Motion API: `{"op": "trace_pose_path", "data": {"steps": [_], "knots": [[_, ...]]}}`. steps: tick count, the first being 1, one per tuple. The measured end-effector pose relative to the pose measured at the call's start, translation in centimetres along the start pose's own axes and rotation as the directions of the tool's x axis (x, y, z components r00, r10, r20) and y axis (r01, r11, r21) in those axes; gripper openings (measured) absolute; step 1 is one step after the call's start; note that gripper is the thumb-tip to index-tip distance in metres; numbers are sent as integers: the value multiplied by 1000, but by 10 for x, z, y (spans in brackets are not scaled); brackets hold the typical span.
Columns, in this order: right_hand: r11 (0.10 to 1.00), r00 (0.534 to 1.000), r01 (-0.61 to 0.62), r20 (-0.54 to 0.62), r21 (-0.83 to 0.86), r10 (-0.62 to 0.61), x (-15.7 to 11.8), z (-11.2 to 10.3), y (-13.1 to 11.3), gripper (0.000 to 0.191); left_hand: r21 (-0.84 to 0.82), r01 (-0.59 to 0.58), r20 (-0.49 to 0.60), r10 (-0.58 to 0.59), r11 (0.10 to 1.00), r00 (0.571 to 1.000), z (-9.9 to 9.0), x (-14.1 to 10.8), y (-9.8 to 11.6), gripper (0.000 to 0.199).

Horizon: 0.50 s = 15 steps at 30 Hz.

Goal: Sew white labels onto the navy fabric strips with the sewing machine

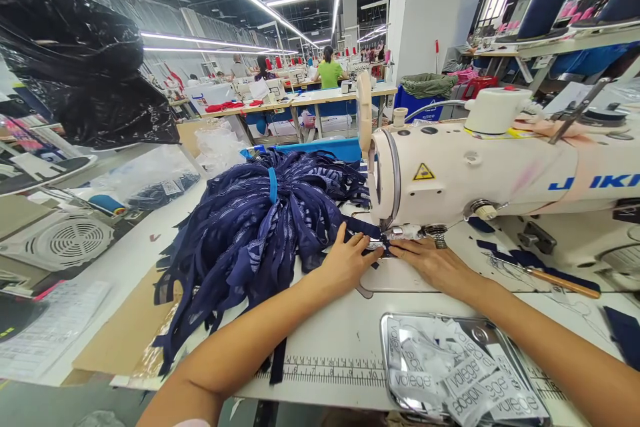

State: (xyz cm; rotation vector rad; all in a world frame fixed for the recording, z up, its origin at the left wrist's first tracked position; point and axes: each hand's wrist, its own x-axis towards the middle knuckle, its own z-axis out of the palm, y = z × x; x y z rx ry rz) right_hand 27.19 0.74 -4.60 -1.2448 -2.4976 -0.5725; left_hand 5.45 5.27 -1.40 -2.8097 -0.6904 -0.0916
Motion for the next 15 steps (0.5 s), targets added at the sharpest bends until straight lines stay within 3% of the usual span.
{"op": "trace_pose_path", "data": {"steps": [15], "knots": [[1000, 999, -31, -13, -6, 30, 4, 1, 1, 42, -11, 2, 14, -1, 1000, 1000, 3, 7, -8, 40]]}}
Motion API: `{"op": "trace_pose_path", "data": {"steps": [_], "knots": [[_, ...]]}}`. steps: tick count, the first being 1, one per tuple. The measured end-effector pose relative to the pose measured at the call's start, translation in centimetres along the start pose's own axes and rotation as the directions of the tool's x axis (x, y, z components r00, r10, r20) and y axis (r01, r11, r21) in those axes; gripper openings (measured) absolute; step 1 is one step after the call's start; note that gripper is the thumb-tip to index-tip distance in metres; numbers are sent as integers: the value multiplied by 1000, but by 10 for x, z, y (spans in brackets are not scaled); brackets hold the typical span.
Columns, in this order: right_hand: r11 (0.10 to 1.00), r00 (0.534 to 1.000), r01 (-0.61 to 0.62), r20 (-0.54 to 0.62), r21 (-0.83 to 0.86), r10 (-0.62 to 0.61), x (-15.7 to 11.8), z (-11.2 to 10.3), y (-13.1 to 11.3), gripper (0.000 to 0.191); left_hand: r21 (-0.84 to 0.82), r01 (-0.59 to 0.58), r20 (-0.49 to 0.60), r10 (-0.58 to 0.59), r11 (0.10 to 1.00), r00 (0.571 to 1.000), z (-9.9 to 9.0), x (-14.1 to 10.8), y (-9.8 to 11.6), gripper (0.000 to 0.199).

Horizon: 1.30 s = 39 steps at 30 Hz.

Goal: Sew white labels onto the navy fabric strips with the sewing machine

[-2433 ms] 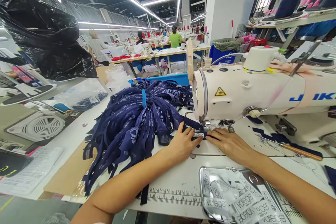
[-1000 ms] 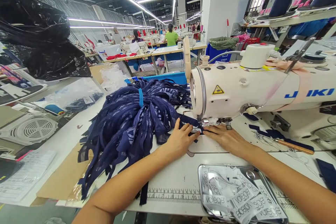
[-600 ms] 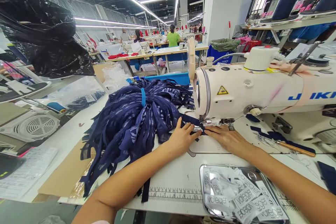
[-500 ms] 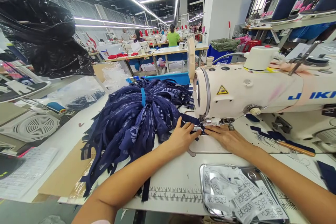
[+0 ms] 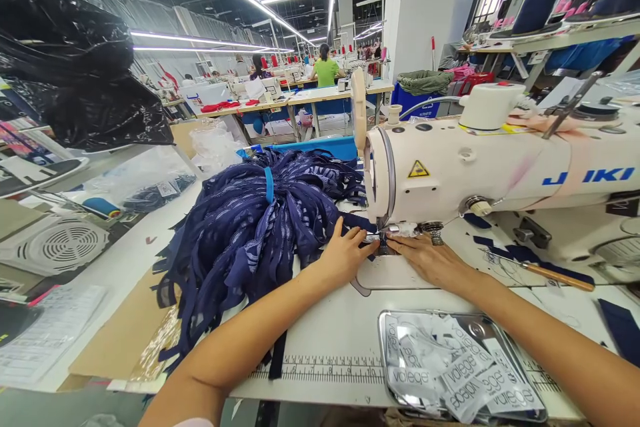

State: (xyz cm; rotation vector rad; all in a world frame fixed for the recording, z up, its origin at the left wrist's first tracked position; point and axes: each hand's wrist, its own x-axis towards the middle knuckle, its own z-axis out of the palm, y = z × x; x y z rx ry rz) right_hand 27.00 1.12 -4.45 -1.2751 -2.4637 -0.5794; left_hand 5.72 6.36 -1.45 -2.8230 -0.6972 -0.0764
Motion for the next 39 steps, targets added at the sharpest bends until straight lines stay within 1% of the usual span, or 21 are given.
{"op": "trace_pose_path", "data": {"steps": [9, 13, 20, 23, 25, 27, 29, 31, 33, 35, 36, 37, 39], "knots": [[998, 998, -58, 23, 37, 57, 1, 5, 1, 44, 7, 17, 28, -17, 1000, 999, 0, 5, -3, 43], [998, 998, -57, 19, 26, 56, -1, 6, 0, 43, 21, 23, 32, -23, 1000, 999, 1, 7, -2, 44], [984, 982, -143, -139, -106, 128, -1, -1, -7, 32, 84, 39, 38, -42, 996, 998, -1, 10, 0, 41], [969, 971, -184, -182, -163, 154, -2, -2, -7, 29, 105, 69, 40, -73, 992, 997, -2, 11, -2, 34], [952, 962, -233, -190, -200, 196, -2, -4, -5, 30, 108, 99, 68, -107, 989, 992, -4, 11, -6, 29], [925, 952, -298, -145, -235, 270, -4, -10, -1, 31, 109, 134, 104, -145, 985, 984, -6, 8, -13, 25], [888, 925, -376, -52, -265, 376, -7, -18, 4, 32, 117, 164, 116, -178, 979, 977, -8, 3, -22, 22], [847, 871, -445, 79, -289, 485, -11, -27, 8, 30, 130, 182, 99, -195, 975, 976, -8, -3, -32, 21], [817, 800, -488, 216, -307, 559, -13, -35, 11, 29, 146, 181, 63, -192, 973, 979, -7, -9, -39, 19], [806, 735, -512, 335, -297, 590, -15, -39, 11, 31, 163, 174, 17, -179, 971, 984, -5, -13, -43, 19], [806, 712, -523, 379, -276, 591, -15, -39, 10, 32, 171, 175, -8, -176, 970, 984, -4, -14, -43, 19], [810, 697, -532, 414, -247, 585, -15, -39, 10, 31, 179, 179, -28, -177, 967, 984, -4, -15, -42, 19], [826, 691, -541, 477, -155, 542, -16, -38, 9, 26, 194, 190, -44, -185, 962, 982, -6, -16, -38, 19]]}}
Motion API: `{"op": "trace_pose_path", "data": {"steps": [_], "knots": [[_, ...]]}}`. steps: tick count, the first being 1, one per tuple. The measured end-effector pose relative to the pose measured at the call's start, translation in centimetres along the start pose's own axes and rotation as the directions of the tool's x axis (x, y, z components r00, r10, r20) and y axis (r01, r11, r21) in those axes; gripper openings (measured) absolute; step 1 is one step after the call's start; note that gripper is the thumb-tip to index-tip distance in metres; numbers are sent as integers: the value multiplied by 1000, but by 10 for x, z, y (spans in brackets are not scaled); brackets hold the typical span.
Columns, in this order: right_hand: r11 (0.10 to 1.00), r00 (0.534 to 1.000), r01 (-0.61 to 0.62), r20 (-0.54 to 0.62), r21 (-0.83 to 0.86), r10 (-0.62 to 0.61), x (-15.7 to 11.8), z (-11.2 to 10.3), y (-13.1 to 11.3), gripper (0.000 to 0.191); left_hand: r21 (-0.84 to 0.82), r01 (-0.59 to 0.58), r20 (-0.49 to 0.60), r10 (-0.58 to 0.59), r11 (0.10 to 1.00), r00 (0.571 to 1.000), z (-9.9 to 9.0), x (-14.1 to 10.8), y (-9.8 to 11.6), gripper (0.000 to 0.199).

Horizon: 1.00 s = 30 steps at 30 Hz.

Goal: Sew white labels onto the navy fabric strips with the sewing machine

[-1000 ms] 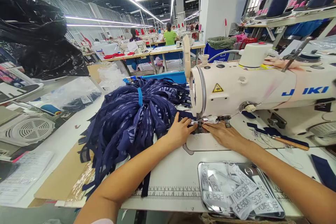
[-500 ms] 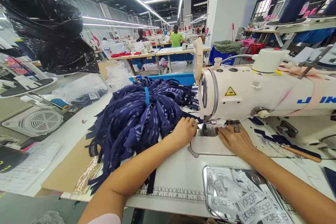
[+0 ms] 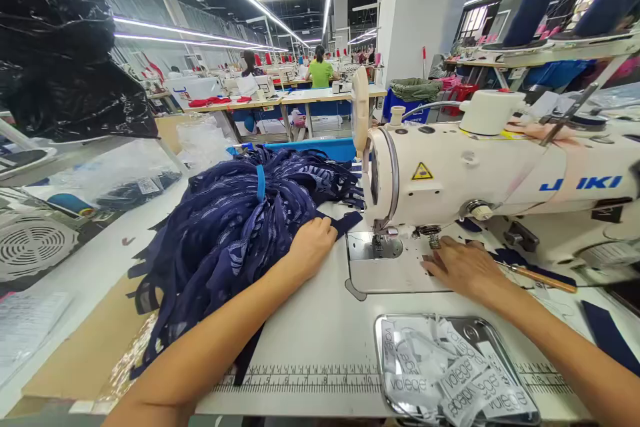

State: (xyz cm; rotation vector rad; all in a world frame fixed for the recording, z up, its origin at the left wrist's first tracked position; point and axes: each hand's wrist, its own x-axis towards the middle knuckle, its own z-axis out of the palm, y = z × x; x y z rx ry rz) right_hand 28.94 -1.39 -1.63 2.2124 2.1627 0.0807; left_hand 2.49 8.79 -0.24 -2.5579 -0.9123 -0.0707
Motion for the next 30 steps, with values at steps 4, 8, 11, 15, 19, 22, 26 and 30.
{"op": "trace_pose_path", "data": {"steps": [4, 8, 11, 15, 19, 22, 26, 30], "knots": [[969, 994, 60, 72, 241, -80, -1, 4, 1, 13, -35, -15, 12, 15, 999, 1000, -14, -9, 7, 16], [844, 995, 92, -14, 528, -100, -1, 4, -17, 21, -171, -61, -39, 55, 983, 998, -31, -21, 13, 11], [650, 969, 246, -202, 719, -144, 4, 3, -51, 24, -288, -60, -14, 58, 956, 998, -40, -26, 19, 13], [615, 964, 244, -256, 750, -70, 16, 0, -95, 22, -442, -55, 46, 84, 895, 995, -46, -28, 24, 14], [625, 961, 269, -250, 733, -120, 12, -5, -112, 23, -691, -29, 32, 70, 722, 997, -46, -31, 21, 25], [619, 942, 332, -282, 712, -181, 0, -5, -104, 25, -855, 63, 74, 2, 516, 997, -44, -38, 14, 19], [650, 955, 282, -269, 705, -123, -14, 9, -64, 28, -963, 226, 217, -77, 145, 973, -48, -55, 2, 18], [790, 937, 190, -348, 582, 31, -19, 21, -32, 28, -973, 177, 200, -168, -146, 965, -50, -71, -2, 15]]}}
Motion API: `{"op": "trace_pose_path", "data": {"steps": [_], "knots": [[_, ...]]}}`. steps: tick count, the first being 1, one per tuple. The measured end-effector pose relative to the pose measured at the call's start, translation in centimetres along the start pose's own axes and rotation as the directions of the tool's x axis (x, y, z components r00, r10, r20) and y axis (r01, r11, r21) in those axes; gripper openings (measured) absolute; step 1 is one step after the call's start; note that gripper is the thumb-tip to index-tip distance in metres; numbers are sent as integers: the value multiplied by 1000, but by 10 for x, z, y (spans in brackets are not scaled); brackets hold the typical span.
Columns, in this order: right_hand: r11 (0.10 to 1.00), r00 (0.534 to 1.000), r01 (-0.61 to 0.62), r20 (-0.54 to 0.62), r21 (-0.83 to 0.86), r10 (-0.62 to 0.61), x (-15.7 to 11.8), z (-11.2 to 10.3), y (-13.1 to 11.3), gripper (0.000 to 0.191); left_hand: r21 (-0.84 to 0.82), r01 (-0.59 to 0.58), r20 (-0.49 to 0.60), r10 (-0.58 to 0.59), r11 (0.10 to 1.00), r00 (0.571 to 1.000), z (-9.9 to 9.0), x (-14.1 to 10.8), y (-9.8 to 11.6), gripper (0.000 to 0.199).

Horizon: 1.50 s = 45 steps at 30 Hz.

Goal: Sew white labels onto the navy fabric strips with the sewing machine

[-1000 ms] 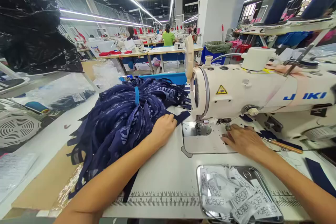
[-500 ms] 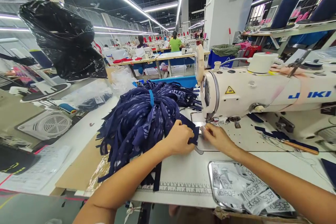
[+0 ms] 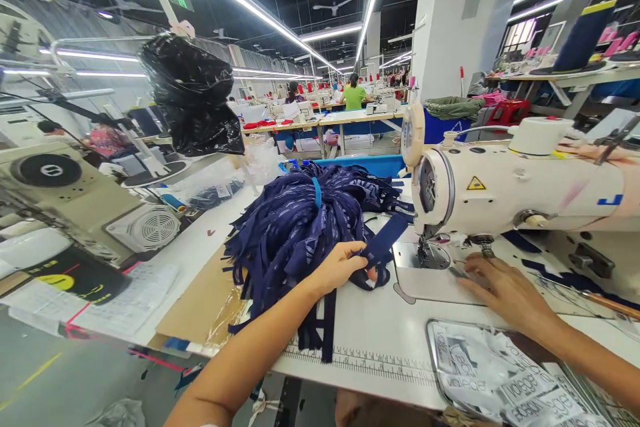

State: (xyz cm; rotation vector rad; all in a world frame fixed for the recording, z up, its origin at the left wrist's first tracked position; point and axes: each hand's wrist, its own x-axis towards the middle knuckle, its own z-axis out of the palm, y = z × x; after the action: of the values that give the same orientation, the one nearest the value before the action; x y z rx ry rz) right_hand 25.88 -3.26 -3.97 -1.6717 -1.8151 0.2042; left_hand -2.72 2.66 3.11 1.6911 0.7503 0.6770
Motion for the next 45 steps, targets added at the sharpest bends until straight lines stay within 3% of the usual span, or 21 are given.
{"op": "trace_pose_path", "data": {"steps": [2, 4, 6, 11, 15, 19, 22, 25, 27, 29, 33, 39, 45], "knots": [[999, 1000, -5, 6, 49, 5, 0, 1, -8, 30, -77, -7, -39, 4, 997, 999, 0, -4, -3, 15], [976, 993, -28, 119, 214, 3, 3, 5, -33, 31, -109, -35, -57, 28, 993, 998, 2, -5, -6, 14], [915, 977, -83, 215, 394, -3, 9, 10, -66, 32, -130, -60, -68, 51, 990, 996, 3, -6, -9, 13], [713, 958, -243, 278, 658, 70, 37, 24, -131, 30, -167, -80, -116, 61, 983, 991, 5, -8, -10, 12], [533, 967, -250, 235, 808, 98, 58, 40, -145, 36, -231, -97, -141, 66, 968, 988, 5, -10, -11, 24], [471, 973, -232, 194, 851, 129, 65, 49, -149, 38, -184, -130, -191, 94, 974, 977, 2, -8, -17, 19], [481, 984, -179, 151, 858, 98, 60, 47, -151, 37, -5, -207, -266, 198, 978, 943, -1, -5, -24, 17], [544, 983, -107, 170, 832, -67, 49, 38, -150, 28, 188, -351, -391, 398, 917, 830, -3, -3, -30, 15], [607, 964, -70, 210, 792, -162, 40, 34, -146, 34, 266, -401, -447, 481, 877, 754, -4, -3, -33, 20], [705, 953, -56, 248, 707, -173, 32, 31, -141, 39, 289, -413, -461, 504, 864, 731, -3, -4, -35, 25], [842, 961, -40, 251, 537, -114, 25, 33, -136, 37, 234, -410, -461, 472, 881, 751, 0, -5, -35, 24], [850, 972, 28, 185, 526, -147, 25, 36, -137, 35, 65, -336, -482, 325, 939, 814, 4, -6, -30, 18], [839, 969, 45, 182, 543, -169, 23, 38, -138, 34, -44, -314, -477, 256, 949, 841, 5, -6, -28, 17]]}}
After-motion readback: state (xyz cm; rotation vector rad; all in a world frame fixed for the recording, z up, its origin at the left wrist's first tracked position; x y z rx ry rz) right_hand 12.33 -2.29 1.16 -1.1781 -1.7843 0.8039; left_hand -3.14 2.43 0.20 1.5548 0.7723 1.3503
